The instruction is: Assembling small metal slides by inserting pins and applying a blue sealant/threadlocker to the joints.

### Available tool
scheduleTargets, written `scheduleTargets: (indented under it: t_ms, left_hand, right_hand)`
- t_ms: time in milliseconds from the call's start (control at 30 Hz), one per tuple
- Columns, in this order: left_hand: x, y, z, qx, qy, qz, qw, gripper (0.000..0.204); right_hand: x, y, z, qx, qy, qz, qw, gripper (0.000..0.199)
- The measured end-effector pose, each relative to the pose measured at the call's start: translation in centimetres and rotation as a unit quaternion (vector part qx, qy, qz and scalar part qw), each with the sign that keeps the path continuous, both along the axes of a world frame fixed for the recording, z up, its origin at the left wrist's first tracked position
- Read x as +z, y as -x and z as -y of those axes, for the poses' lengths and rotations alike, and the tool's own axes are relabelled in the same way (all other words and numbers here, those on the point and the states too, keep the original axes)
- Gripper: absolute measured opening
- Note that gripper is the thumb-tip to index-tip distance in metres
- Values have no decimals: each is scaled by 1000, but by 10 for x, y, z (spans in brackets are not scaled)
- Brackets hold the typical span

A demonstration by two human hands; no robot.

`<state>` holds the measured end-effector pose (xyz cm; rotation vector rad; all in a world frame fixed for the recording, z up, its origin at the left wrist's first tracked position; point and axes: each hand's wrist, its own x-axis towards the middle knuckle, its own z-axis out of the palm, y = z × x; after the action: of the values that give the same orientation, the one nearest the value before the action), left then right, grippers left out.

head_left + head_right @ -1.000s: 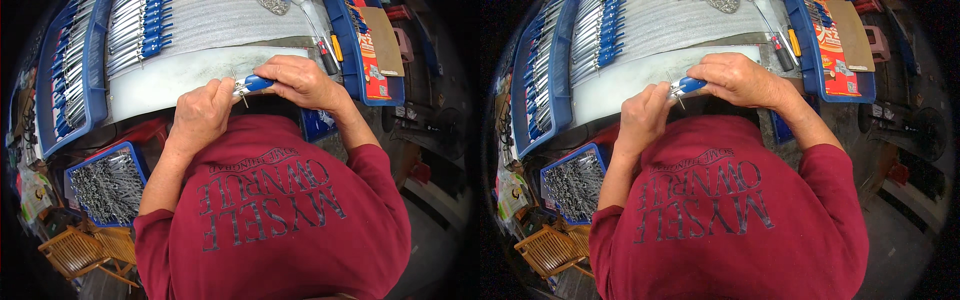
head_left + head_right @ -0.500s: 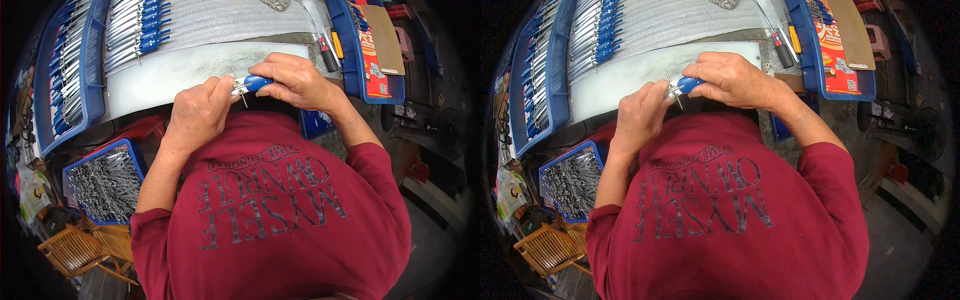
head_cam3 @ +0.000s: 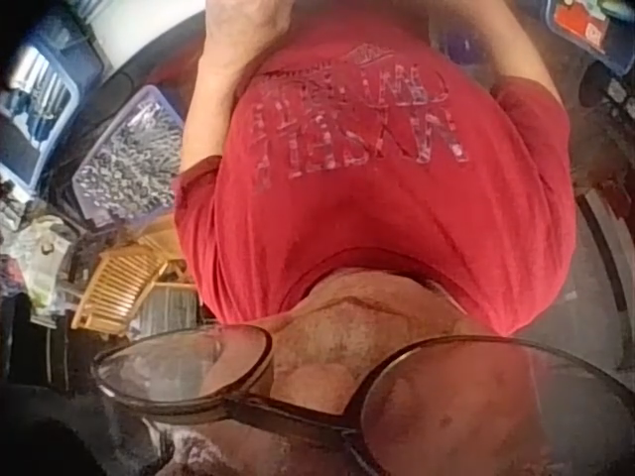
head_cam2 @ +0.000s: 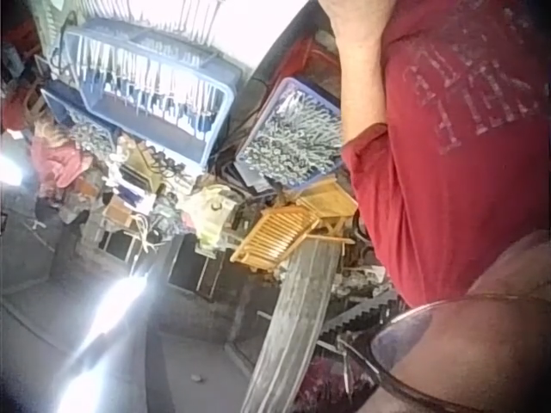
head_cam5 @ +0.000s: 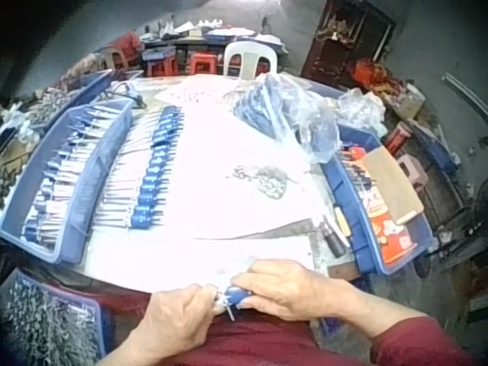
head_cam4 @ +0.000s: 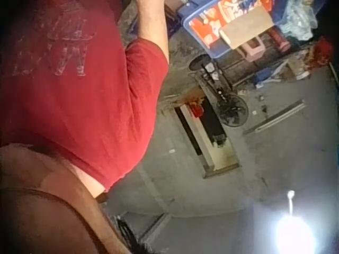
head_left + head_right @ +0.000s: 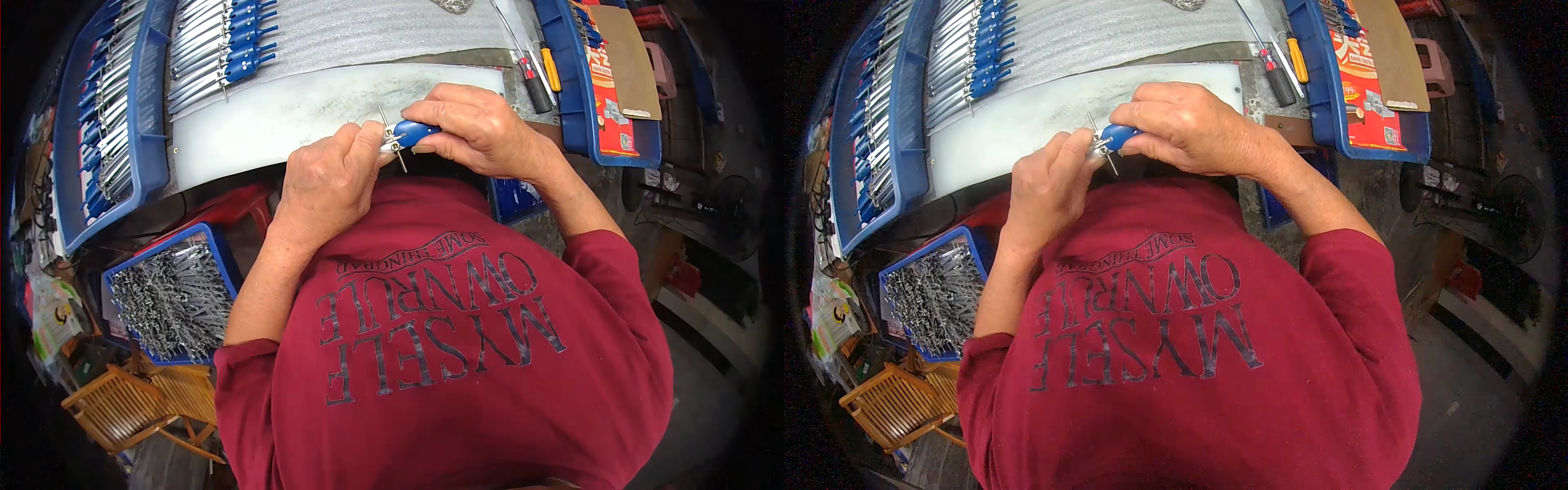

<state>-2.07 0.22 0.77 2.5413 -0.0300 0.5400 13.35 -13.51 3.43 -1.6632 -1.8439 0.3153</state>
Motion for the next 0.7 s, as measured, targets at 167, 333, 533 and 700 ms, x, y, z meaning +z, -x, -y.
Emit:
scheduleTargets:
  t_ms: [167, 333, 533, 700]
  left_hand:
    - [2, 1, -2, -10, 9, -9, 1000, 23]
    - [4, 1, -2, 5, -4, -8, 1000, 23]
    - [3, 1, 2, 27, 11, -1, 1000, 23]
    - [6, 1, -1, -1, 20, 1, 1000, 24]
  right_hand:
    - [-1, -3, 1, 11, -15, 0, 1000, 28]
    - [0, -2, 0, -7, -31, 5, 999, 29]
    - [0, -3, -1, -19, -44, 6, 999, 28]
    - [1, -8, -1, 17, -52, -17, 998, 26]
